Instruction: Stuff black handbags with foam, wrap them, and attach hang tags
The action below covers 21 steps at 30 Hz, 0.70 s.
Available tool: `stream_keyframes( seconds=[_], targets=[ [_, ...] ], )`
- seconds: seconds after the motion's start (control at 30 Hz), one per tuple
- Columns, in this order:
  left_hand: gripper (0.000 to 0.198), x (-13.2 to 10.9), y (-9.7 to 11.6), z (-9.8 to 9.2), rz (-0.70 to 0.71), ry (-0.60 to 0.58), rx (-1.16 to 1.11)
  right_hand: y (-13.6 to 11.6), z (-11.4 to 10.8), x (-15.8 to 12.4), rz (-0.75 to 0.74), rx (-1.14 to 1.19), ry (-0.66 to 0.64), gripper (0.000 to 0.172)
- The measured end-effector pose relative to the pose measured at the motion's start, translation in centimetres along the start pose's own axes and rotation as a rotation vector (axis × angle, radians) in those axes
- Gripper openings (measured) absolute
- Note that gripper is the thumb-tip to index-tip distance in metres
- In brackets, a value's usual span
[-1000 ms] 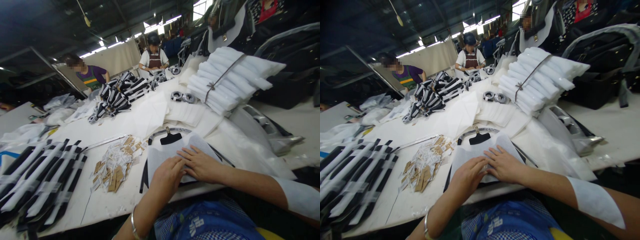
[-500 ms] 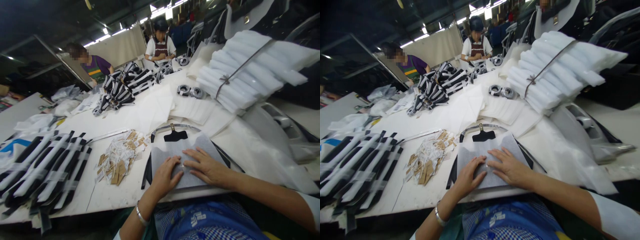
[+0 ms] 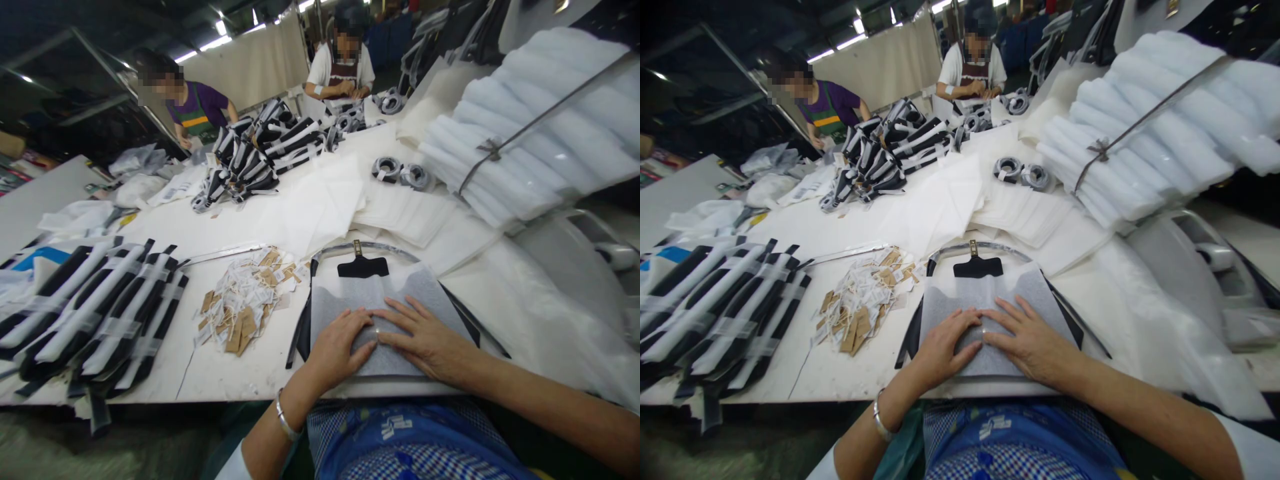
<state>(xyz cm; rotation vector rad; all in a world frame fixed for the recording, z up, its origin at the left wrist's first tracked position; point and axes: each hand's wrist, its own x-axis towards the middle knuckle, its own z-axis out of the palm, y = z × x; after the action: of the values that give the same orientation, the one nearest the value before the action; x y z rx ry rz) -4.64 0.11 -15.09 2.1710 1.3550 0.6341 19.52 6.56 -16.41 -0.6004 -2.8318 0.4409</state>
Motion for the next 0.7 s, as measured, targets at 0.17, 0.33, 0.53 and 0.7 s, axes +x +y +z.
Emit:
stream_keyframes(
  seconds=[0.17, 0.33, 0.53, 0.7],
  targets=[
    [0.035, -0.1, 0.3, 0.0, 0.015, 0.003, 0.036, -0.2, -0.4, -0.3, 0.000, 0.042, 0.056, 0.042],
    [0.046, -0.3, 0.8, -0.2, 0.020, -0.069, 0.202, -0.8, 0.2, -0.6, 0.071, -0.143, 0.046, 0.053],
    [0.061, -0.4, 0.8, -1.0, 0.015, -0.184, 0.381, -0.4, 0.1, -0.6, 0.079, -0.180, -0.016, 0.059],
    [0.065, -1.2, 0.0, -0.3, 0.050, -0.122, 0.450, 0.8, -0.8, -1.1, -0.024, -0.220, -0.041, 0.061]
  ],
)
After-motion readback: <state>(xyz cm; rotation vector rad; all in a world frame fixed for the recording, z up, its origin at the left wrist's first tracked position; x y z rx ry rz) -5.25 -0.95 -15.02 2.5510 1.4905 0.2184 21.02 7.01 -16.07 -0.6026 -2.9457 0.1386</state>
